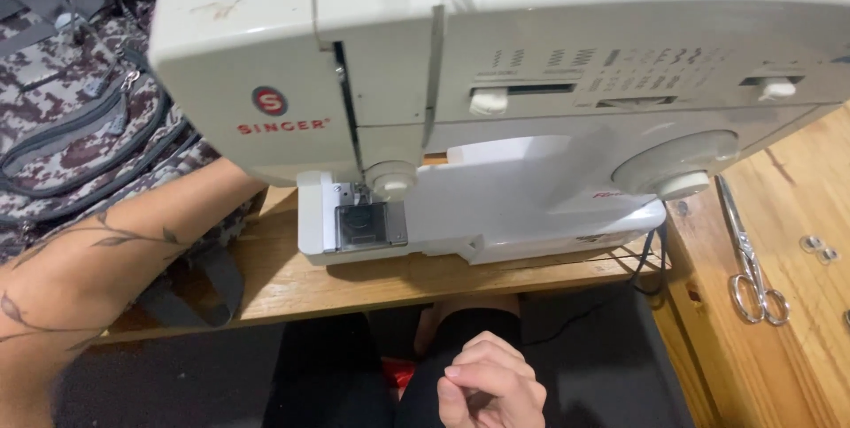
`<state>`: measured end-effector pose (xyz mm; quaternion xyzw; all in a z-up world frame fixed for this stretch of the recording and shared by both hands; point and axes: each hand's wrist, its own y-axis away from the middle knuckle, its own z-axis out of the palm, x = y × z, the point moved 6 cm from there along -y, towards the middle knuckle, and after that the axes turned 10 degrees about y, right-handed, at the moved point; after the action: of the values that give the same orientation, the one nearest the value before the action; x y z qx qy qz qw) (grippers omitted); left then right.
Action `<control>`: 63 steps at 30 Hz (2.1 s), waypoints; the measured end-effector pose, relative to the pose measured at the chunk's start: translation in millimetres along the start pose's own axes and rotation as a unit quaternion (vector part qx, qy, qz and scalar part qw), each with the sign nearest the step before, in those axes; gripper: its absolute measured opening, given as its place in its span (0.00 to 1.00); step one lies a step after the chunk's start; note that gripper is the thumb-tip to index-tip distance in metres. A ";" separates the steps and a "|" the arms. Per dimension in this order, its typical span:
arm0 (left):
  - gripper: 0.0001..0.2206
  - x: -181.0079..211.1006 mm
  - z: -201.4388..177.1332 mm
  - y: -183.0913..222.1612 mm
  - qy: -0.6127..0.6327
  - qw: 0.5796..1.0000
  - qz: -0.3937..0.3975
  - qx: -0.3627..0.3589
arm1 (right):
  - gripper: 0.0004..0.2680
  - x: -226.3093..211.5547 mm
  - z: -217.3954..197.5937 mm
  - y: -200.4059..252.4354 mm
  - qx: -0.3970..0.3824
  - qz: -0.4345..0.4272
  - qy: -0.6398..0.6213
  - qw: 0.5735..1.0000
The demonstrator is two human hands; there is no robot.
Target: Trimming loose threads from a camouflage backpack and inspecting the seams at a sewing workstation.
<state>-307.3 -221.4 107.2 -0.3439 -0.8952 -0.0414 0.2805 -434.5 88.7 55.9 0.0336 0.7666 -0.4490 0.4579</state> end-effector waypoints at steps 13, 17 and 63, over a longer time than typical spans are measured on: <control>0.20 -37.9 -48.5 81.7 -0.104 0.994 -0.039 -0.001 | 0.03 -8.4 32.3 25.3 -0.091 -0.024 -0.023 0.995; 0.15 -43.7 -79.2 176.7 -0.124 0.987 -0.021 0.105 | 0.05 -15.4 53.4 24.5 -0.120 -0.037 -0.022 0.992; 0.14 -261.0 -120.2 368.3 -0.022 0.959 0.025 0.282 | 0.21 -116.0 317.3 22.2 -0.502 -0.303 0.188 0.788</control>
<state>143.2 -128.2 25.8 -0.2741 -0.8676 0.2273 0.3470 -143.9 -84.6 70.0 -0.3514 0.9255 -0.1020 0.0973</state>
